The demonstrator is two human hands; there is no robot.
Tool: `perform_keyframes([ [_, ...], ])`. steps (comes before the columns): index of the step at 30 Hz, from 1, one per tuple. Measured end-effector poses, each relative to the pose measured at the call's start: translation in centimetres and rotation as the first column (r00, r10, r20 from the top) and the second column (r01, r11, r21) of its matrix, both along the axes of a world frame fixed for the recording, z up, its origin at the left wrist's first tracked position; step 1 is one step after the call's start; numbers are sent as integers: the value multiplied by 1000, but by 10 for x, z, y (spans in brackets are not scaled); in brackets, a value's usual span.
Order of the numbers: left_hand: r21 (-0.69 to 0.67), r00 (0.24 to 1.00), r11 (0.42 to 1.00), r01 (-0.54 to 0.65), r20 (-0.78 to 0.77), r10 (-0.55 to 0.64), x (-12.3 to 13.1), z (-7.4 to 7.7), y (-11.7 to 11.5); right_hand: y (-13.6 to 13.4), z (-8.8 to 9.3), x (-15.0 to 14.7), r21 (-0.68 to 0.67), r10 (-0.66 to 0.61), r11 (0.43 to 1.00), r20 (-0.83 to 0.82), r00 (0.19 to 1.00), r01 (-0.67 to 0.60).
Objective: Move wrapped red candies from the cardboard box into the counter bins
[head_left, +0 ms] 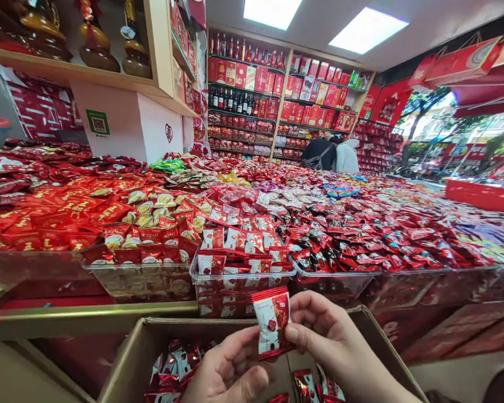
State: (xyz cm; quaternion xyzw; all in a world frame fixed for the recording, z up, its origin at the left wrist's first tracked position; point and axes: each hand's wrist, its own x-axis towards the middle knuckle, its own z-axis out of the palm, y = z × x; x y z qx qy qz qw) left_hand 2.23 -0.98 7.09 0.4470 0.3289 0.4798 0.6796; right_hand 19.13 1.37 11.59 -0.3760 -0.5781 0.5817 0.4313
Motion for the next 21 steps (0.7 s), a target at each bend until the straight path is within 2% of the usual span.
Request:
perform_keyframes([
  [4,-6,993,1000,-3,-119,3,-2,6,2,-3,-16,-16,-84,8,996,-50,999,-12],
  [8,-72,982,997,-31,-188,17,-4,5,5,-7,-28,-20,-90,-41,995,-76,996,34],
  [16,-63,958,998,24,-284,-41,1,5,3,-4,-33,-14,-108,-165,982,-118,979,152],
  [21,-87,951,996,12,-306,-38,3,4,1,-1,-36,-13,-178,-159,975,-159,974,130],
])
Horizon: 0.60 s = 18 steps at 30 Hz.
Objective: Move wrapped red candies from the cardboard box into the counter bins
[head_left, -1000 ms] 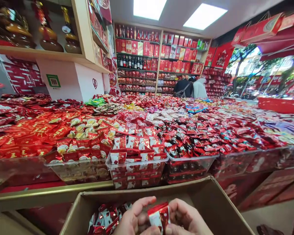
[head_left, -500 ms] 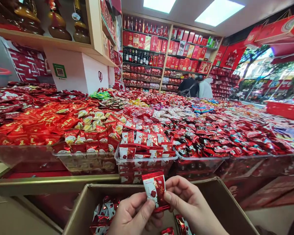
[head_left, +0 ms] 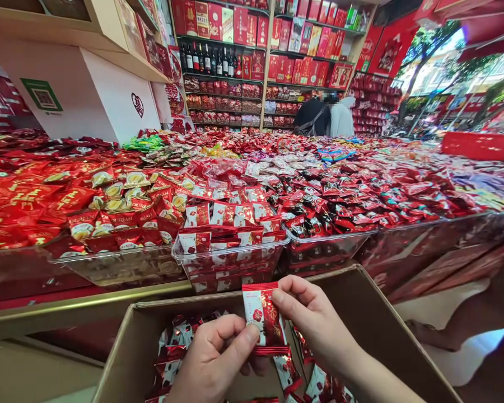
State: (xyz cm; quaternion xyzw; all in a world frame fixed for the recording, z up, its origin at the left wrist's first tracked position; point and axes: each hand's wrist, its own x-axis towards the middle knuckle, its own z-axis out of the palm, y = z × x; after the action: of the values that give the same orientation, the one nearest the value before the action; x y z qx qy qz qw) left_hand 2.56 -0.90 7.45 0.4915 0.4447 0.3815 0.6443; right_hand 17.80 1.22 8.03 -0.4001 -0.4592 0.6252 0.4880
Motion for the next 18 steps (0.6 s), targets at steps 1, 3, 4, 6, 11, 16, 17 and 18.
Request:
perform_keyframes([
  [1,3,1000,1000,2,-1,-2,0,0,0,0,0,0,1,-1,1000,5,1000,1],
  [3,21,1000,1000,4,-2,-4,1,0,-1,-1,-1,2,17,-7,1000,24,1000,7],
  [4,34,1000,999,3,-4,-3,1,0,-1,-1,-2,3,28,-10,1000,36,999,9],
  [6,54,1000,999,-3,-13,4,1,0,-2,-2,-2,4,43,-11,999,53,999,9],
  [11,89,999,996,-27,-19,28,2,-1,-3,-2,1,5,47,-24,999,86,996,20],
  [16,103,998,993,-54,-7,55,0,-2,-4,-5,-3,3,60,-26,998,90,996,20],
  [17,92,998,994,-61,-11,62,0,-2,-4,-6,-3,3,64,-30,998,96,995,24],
  [18,77,997,995,-70,-16,71,-1,-2,-5,-7,-1,4,75,-44,997,107,993,36],
])
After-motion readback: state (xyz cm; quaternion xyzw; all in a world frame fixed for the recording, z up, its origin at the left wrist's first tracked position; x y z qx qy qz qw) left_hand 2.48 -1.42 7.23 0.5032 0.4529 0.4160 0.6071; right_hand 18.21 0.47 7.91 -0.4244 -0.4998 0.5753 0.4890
